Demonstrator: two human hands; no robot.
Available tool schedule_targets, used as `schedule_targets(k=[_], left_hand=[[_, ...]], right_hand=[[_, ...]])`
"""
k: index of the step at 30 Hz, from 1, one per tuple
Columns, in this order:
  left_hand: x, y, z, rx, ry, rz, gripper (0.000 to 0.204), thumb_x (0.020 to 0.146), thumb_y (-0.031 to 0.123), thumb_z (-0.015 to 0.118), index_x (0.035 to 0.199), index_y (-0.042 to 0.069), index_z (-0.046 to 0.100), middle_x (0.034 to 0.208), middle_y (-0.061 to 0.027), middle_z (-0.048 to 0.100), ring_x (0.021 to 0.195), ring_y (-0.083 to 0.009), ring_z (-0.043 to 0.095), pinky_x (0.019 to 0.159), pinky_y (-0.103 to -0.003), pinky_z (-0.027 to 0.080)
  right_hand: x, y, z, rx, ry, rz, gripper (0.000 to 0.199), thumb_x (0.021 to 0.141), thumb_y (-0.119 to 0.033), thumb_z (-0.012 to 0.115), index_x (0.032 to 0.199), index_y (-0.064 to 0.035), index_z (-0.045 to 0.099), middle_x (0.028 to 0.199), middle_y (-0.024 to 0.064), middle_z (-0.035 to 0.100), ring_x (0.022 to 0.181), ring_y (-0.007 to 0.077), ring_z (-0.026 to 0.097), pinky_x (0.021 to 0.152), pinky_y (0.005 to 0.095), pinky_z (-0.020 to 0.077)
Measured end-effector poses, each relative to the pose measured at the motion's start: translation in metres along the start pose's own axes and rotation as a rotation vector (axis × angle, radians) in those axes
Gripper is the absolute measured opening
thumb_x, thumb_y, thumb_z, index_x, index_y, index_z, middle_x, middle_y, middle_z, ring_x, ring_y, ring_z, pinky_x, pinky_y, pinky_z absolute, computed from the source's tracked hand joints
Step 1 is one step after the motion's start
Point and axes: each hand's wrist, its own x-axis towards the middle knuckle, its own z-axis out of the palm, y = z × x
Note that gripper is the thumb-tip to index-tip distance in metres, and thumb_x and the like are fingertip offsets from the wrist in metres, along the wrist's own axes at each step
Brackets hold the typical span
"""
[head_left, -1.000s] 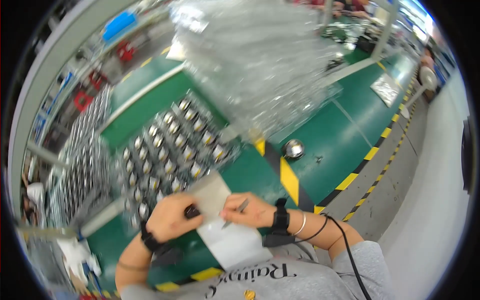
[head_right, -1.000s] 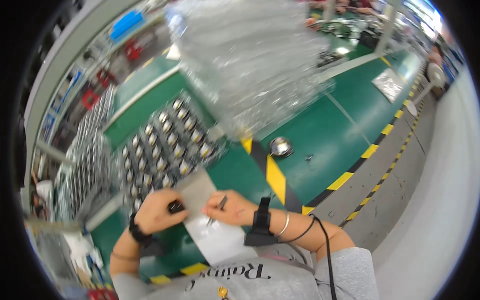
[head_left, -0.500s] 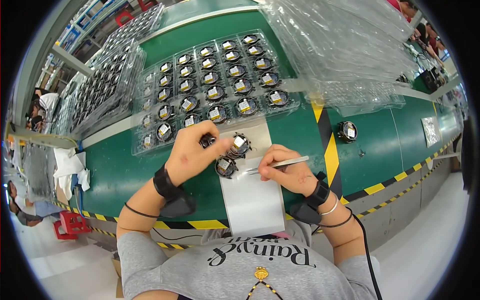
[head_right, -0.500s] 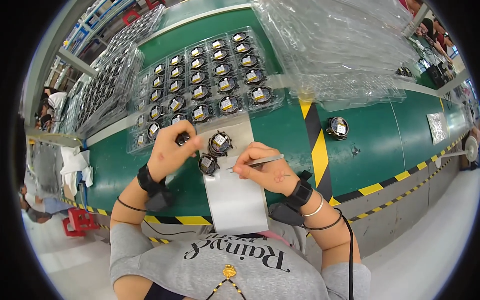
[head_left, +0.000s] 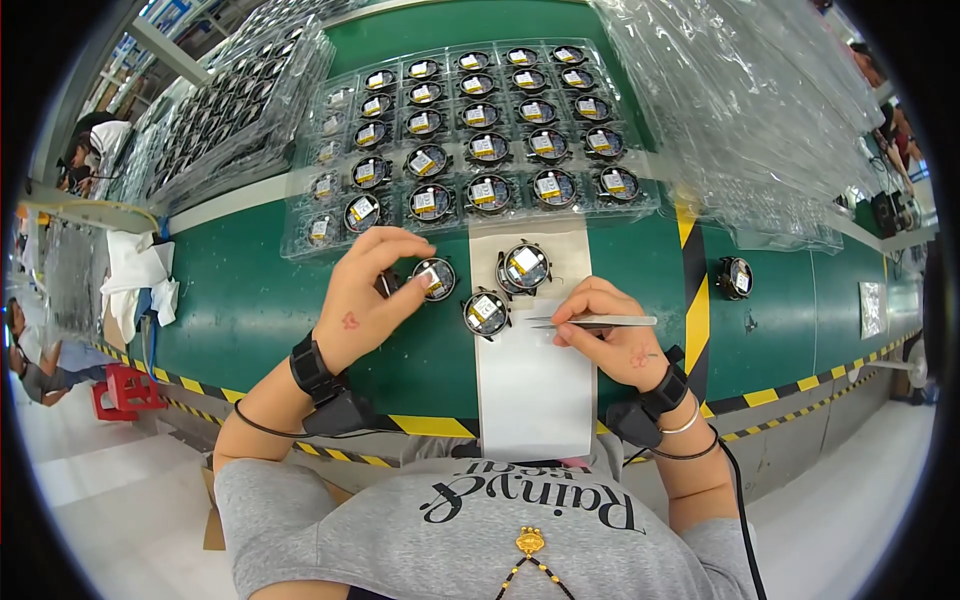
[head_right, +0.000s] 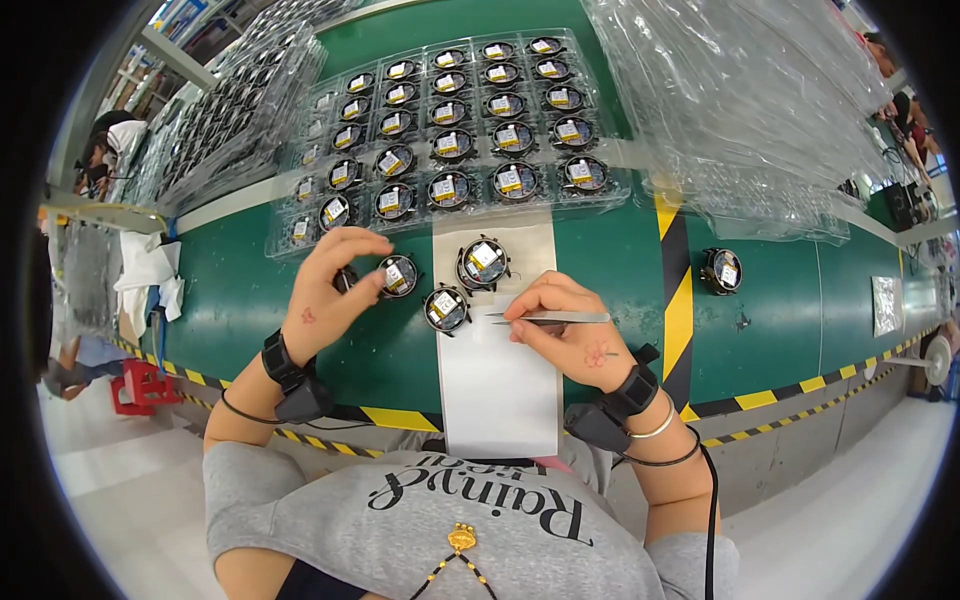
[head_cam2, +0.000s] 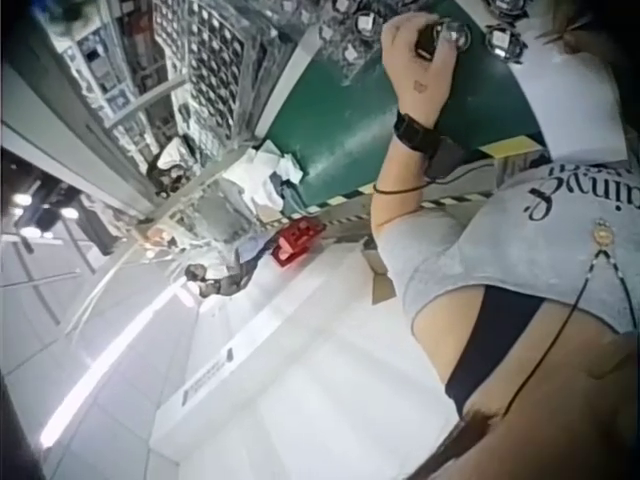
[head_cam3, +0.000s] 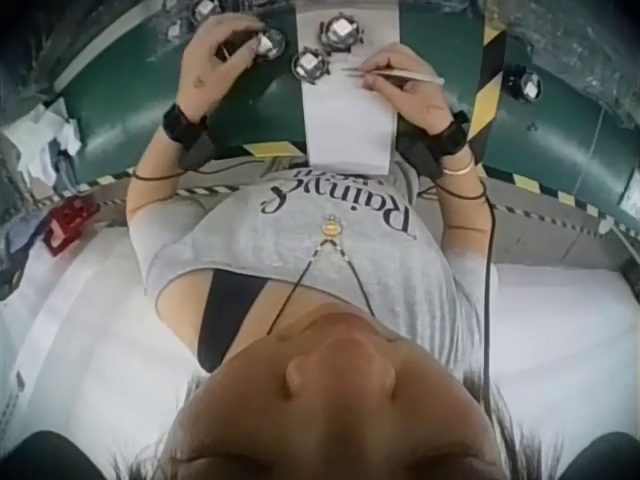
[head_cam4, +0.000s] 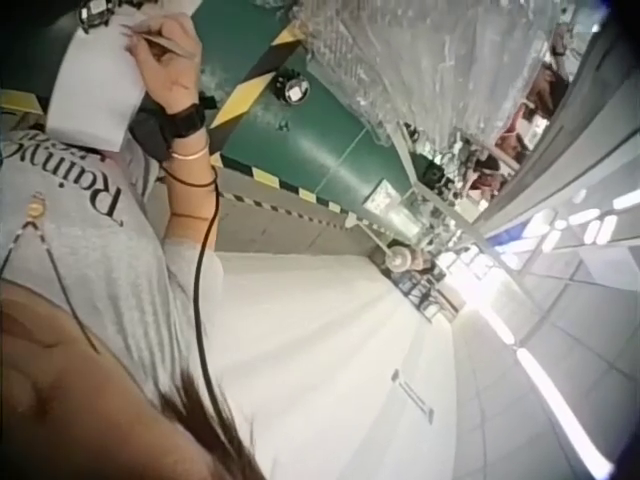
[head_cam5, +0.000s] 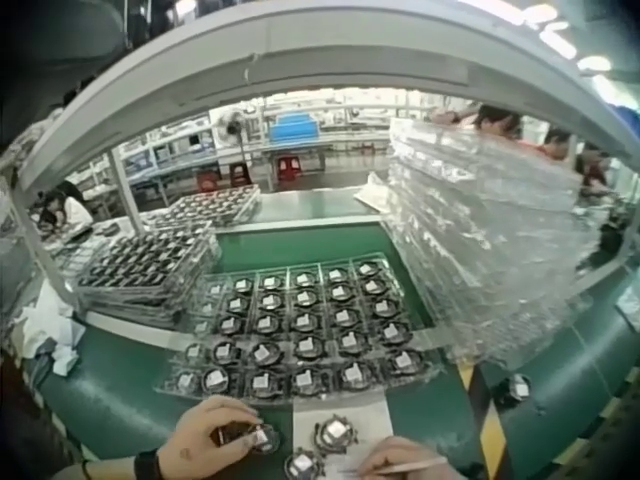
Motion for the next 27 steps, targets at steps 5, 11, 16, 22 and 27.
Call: schedule_targets(k=[5,11,16,22,27], left_hand=[[-0.010,0.011,-0.015,-0.923,-0.218,-0.866,0.035,0.097,0.037,0.043,0.107,0.004,0.051,0.101,-0.0138,0.056,0.082,-0.0202,0.062,0.056,-0.026,0.055],[-0.039,0.007,-0.013,-1.440,-0.416,-0.809,0.044,0.098,0.044,0.031,0.106,0.003,0.048,0.103,-0.0149,0.057,0.088,-0.0271,0.063,0.060,-0.034,0.057],[-0.041,0.039,0.003,-1.165,-0.267,-0.829,0.027,0.098,0.025,0.040,0.116,0.005,0.042,0.108,-0.0167,0.058,0.099,-0.0302,0.062,0.075,-0.037,0.055],[-0.039,0.043,0.017,-1.127,-0.304,-0.784,0.037,0.096,0.007,0.042,0.131,0.004,0.029,0.119,-0.0166,0.056,0.107,-0.0247,0.059,0.087,-0.033,0.050],[-0.034,0.037,0.039,-1.080,-0.299,-0.582,0.030,0.094,0.008,0.048,0.123,0.006,0.042,0.128,-0.0198,0.052,0.116,-0.0265,0.053,0.085,-0.033,0.051]], right_hand=[[0.002,-0.005,0.008,-0.154,-0.050,-0.113,0.012,0.082,0.000,0.065,0.093,-0.0011,0.068,0.083,0.0059,0.058,0.074,0.0126,0.061,0.064,0.0228,0.0496],[0.021,-0.018,0.030,-0.168,-0.090,-0.027,0.015,0.082,-0.003,0.067,0.097,-0.0028,0.069,0.084,0.0072,0.062,0.075,0.0131,0.061,0.064,0.0234,0.0497],[0.040,-0.018,0.042,-0.146,-0.030,-0.058,0.017,0.082,-0.004,0.068,0.099,-0.0017,0.068,0.088,0.0086,0.063,0.078,0.0139,0.063,0.068,0.0241,0.0509],[0.019,-0.016,0.029,-0.071,0.049,-0.089,0.021,0.083,-0.004,0.067,0.103,0.0024,0.065,0.091,0.0089,0.062,0.083,0.0159,0.064,0.070,0.0250,0.0525],[0.000,-0.016,0.012,0.112,0.125,0.046,0.023,0.086,-0.009,0.064,0.104,0.0046,0.064,0.095,0.0088,0.059,0.085,0.0198,0.065,0.071,0.0265,0.0539]])
